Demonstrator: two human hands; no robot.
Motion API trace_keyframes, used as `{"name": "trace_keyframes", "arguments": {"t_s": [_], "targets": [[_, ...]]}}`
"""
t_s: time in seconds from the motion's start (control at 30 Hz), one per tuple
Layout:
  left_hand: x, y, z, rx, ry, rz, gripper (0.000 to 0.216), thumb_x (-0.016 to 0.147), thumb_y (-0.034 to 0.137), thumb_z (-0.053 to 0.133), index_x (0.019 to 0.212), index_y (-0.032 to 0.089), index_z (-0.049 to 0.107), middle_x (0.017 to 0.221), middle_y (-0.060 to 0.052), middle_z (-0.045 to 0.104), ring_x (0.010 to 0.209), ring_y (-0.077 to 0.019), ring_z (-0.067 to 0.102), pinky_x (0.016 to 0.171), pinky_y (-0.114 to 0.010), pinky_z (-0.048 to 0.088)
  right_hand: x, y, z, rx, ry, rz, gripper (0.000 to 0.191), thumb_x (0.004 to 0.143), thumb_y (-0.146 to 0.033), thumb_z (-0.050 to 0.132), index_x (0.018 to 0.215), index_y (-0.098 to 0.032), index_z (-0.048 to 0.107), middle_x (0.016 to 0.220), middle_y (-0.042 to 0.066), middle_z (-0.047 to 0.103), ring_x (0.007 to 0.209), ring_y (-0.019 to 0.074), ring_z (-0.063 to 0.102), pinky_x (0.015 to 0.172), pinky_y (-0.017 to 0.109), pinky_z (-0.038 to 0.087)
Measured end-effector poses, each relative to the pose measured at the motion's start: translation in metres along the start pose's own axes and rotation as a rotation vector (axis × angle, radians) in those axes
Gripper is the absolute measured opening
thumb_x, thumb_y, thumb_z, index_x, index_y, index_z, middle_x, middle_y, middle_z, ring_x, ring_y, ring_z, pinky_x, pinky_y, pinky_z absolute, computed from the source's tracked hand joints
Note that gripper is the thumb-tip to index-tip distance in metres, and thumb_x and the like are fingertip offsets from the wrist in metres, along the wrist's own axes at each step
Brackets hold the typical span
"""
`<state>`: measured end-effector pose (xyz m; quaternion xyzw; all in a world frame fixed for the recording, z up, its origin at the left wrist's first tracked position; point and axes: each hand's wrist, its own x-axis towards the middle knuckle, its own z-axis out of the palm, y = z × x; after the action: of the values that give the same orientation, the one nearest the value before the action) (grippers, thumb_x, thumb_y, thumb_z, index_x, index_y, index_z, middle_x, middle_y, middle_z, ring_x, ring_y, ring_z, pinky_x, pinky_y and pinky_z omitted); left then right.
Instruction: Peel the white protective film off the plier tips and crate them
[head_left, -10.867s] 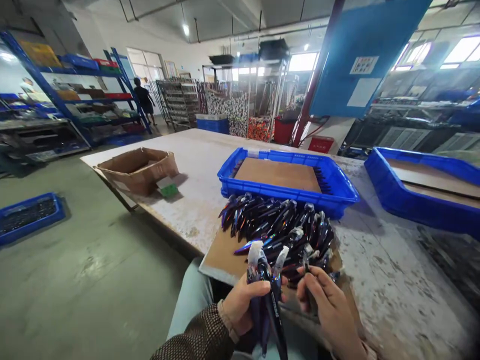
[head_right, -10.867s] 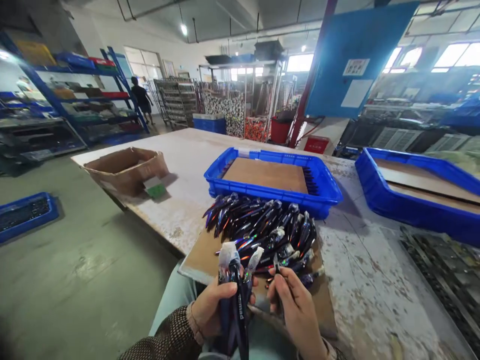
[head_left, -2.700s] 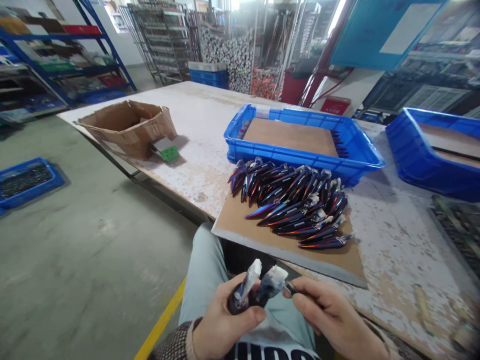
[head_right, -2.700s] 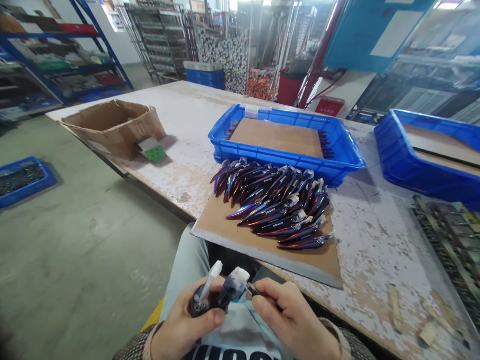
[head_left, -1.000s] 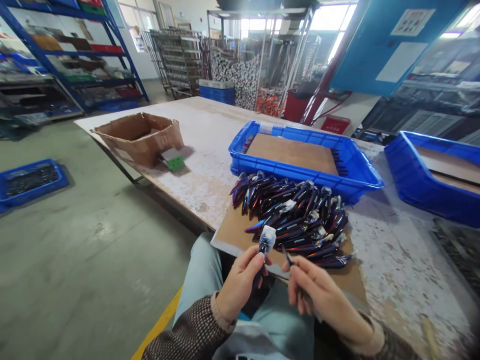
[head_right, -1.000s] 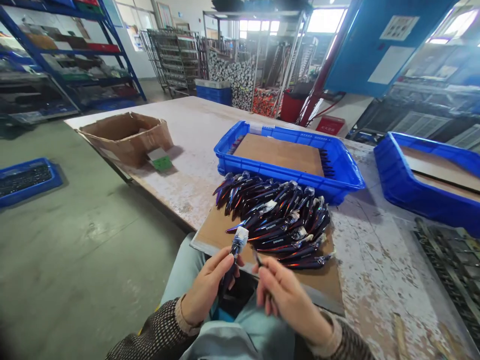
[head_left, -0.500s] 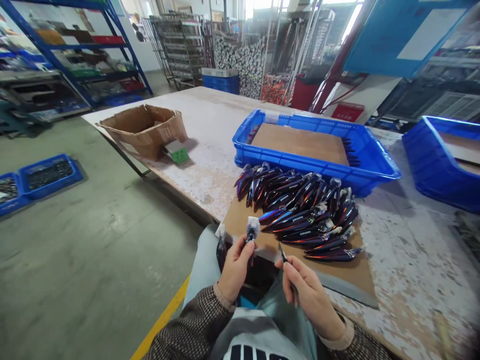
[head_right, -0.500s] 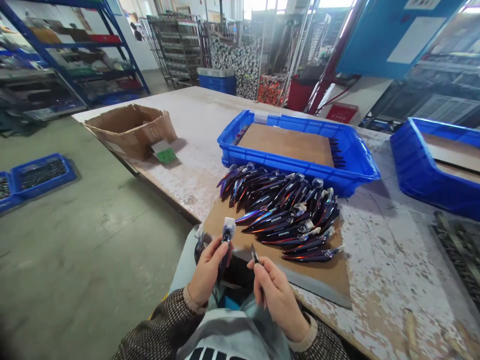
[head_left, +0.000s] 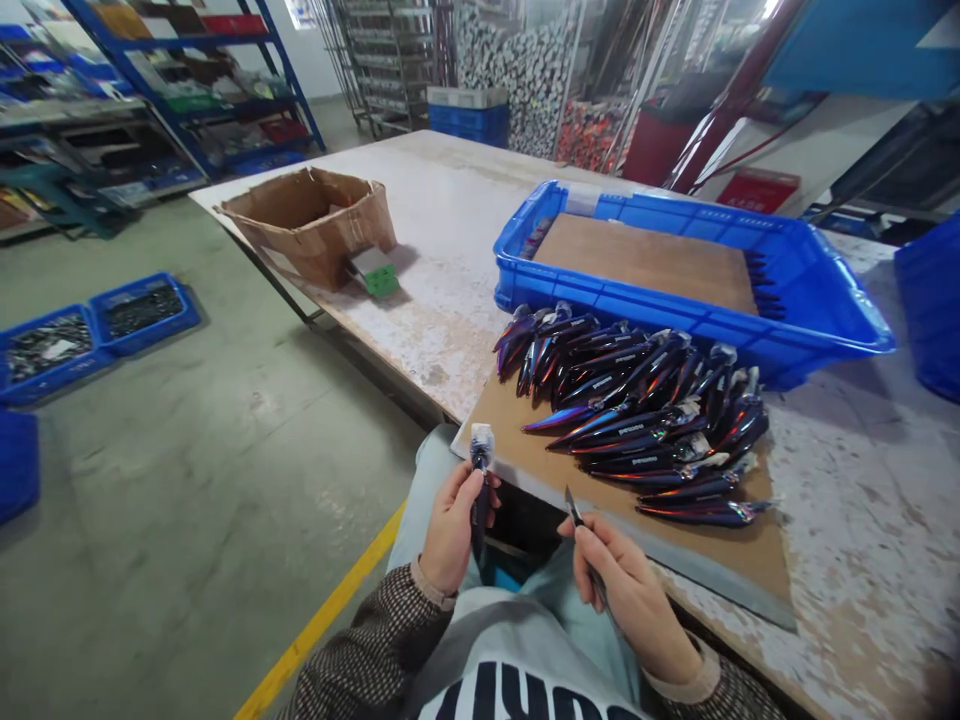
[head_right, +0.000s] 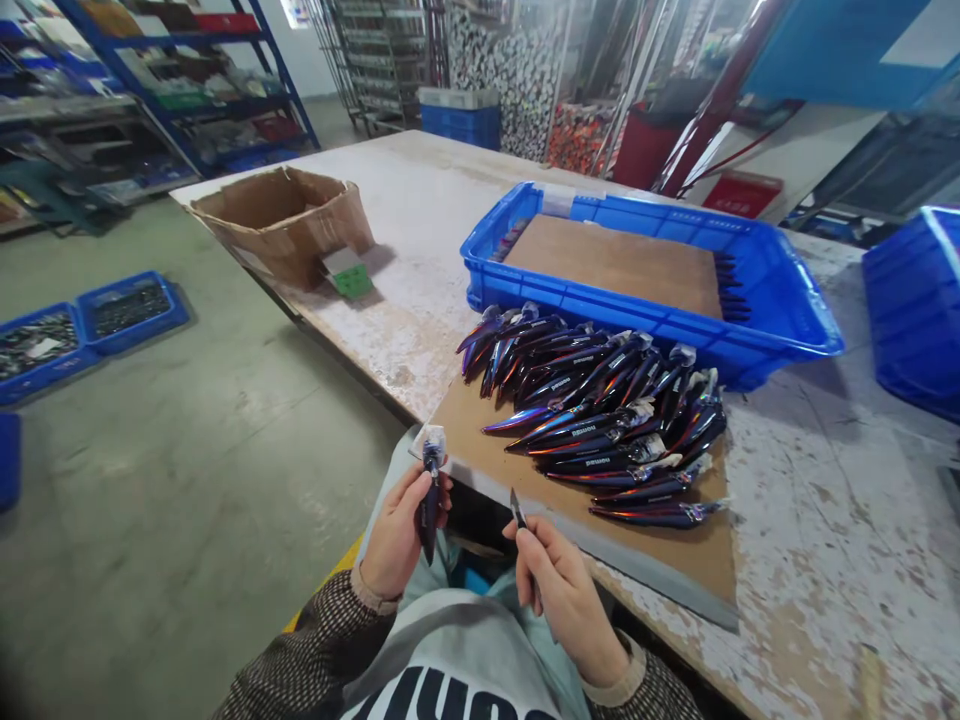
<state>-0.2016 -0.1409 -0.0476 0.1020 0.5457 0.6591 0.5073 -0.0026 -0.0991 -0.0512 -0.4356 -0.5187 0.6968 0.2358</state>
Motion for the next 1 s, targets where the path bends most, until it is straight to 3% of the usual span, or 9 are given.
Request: {"name": "trace_keyframes", "arguments": {"t_s": [0.13, 0.3, 0.77, 1.0], "targets": [[-0.009, -0.012, -0.006, 0.051, -0.056, -0.047, 0.030, 0.083, 0.045, 0.071, 0.092, 0.016, 0.068, 0.085, -0.003, 0.067, 0.064, -0.0113, 0.058, 0.051, -0.020, 0.043, -0.006, 0.005, 0.006, -0.024, -0.055, 0.029, 0.048, 0.095, -0.064, 0.053, 0.098, -0.017, 0.059, 0.047, -0.008, 0.051, 0.040, 0.0098, 0.038, 0.042, 0.021, 0.031], [-0.024, -0.020, -0.004, 0.090, -0.177, -0.062, 0.035, 0.084, 0.047, 0.071, 0.102, 0.016, 0.069, 0.085, -0.002, 0.066, 0.064, -0.0115, 0.057, 0.054, -0.022, 0.043, -0.013, 0.006, 0.009, -0.071, -0.114, 0.066, 0.050, 0.097, -0.065, 0.048, 0.100, -0.016, 0.059, 0.046, -0.007, 0.052, 0.038, 0.0087, 0.036, 0.041, 0.020, 0.029], [-0.044, -0.010, 0.008, 0.141, -0.318, 0.007, 0.038, 0.087, 0.051, 0.070, 0.106, 0.019, 0.071, 0.084, -0.002, 0.064, 0.077, -0.0149, 0.056, 0.073, -0.026, 0.047, -0.027, -0.005, 0.020, -0.047, -0.226, 0.113, 0.052, 0.097, -0.067, 0.046, 0.098, -0.017, 0.058, 0.038, -0.012, 0.043, 0.033, 0.0065, 0.027, 0.037, 0.019, 0.020], [-0.050, -0.005, 0.015, 0.056, -0.393, 0.007, 0.033, 0.089, 0.048, 0.069, 0.105, 0.019, 0.068, 0.082, 0.000, 0.060, 0.067, -0.0127, 0.057, 0.067, -0.026, 0.048, -0.029, -0.007, 0.021, -0.015, -0.226, 0.105, 0.051, 0.096, -0.068, 0.047, 0.094, -0.018, 0.057, 0.037, -0.012, 0.042, 0.031, 0.0066, 0.025, 0.036, 0.019, 0.020]]}}
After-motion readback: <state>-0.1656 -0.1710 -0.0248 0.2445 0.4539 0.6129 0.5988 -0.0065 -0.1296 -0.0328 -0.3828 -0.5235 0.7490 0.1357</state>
